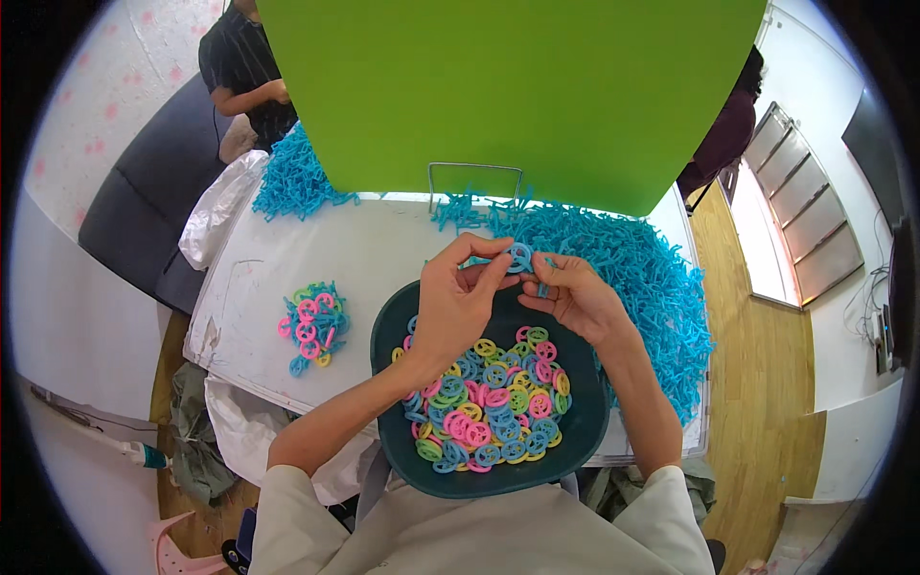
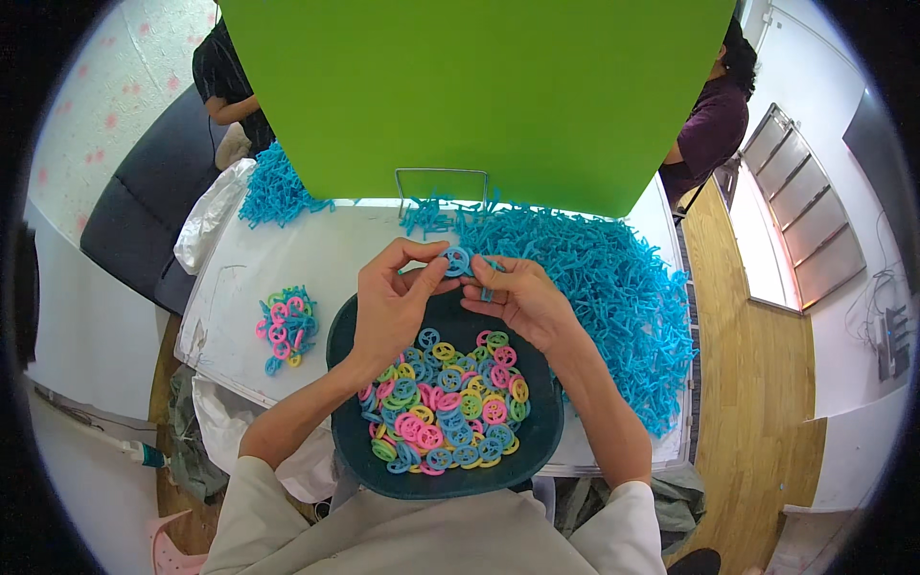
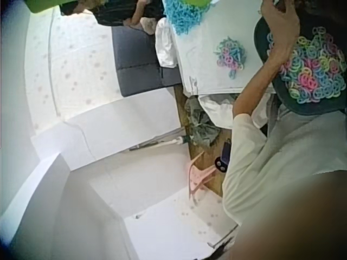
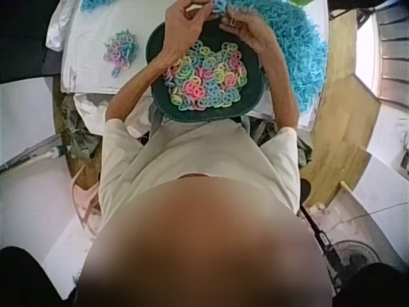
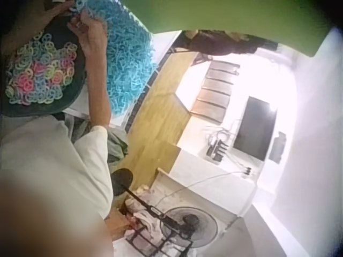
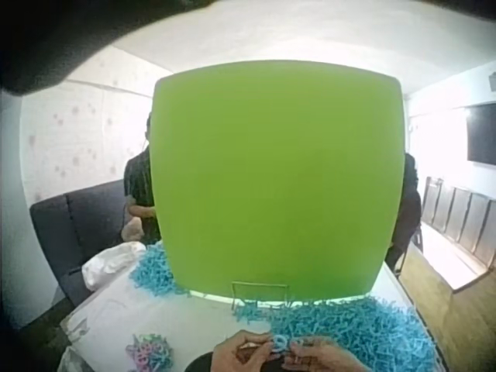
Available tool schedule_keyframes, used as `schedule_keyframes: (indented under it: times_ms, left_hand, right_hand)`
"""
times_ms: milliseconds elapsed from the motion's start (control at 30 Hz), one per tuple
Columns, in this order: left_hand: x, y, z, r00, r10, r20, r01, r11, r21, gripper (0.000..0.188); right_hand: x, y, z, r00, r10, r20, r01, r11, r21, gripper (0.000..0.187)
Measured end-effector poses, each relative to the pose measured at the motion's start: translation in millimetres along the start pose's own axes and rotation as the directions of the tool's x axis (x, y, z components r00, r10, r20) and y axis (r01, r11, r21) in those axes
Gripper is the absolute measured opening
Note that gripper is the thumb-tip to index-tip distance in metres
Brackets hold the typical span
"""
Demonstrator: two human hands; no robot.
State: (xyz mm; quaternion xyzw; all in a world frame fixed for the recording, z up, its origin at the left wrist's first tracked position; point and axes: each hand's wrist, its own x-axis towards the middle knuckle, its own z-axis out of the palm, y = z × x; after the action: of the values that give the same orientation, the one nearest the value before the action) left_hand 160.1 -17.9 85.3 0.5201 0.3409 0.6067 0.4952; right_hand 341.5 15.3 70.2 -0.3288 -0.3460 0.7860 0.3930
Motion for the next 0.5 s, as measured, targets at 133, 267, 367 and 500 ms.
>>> schedule_keyframes:
  times_ms: [133,267,367,500]
  left_hand:
    - [-1.1,-0.3,-0.3,1.0,-0.007,-0.024,0.009,0.997,0.078,0.017]
    - [-1.2,-0.9,-0.1,0.998,0.016,-0.055,-0.007,0.985,0.17,0.015]
    - [-1.8,0.0,1.1,0.997,0.044,-0.061,-0.036,0.992,0.122,0.013]
    - [-2.1,0.3,-0.1,0.999,0.0,-0.049,0.004,0.996,0.091,0.012]
  right_hand:
    - [-2.0,-1.0,7.8,0.994,-0.086,-0.068,0.079,0.992,-0.094,0.029]
    - [-6.7,0.9,21.1,0.924,-0.346,-0.164,0.27,0.893,-0.361,0.03]
    - [-10.8,2.9,28.8,0.884,-0.432,-0.177,0.332,0.848,-0.414,0.029]
    - [-10.8,3.2,32.0,0.853,-0.478,-0.209,0.364,0.832,-0.418,0.028]
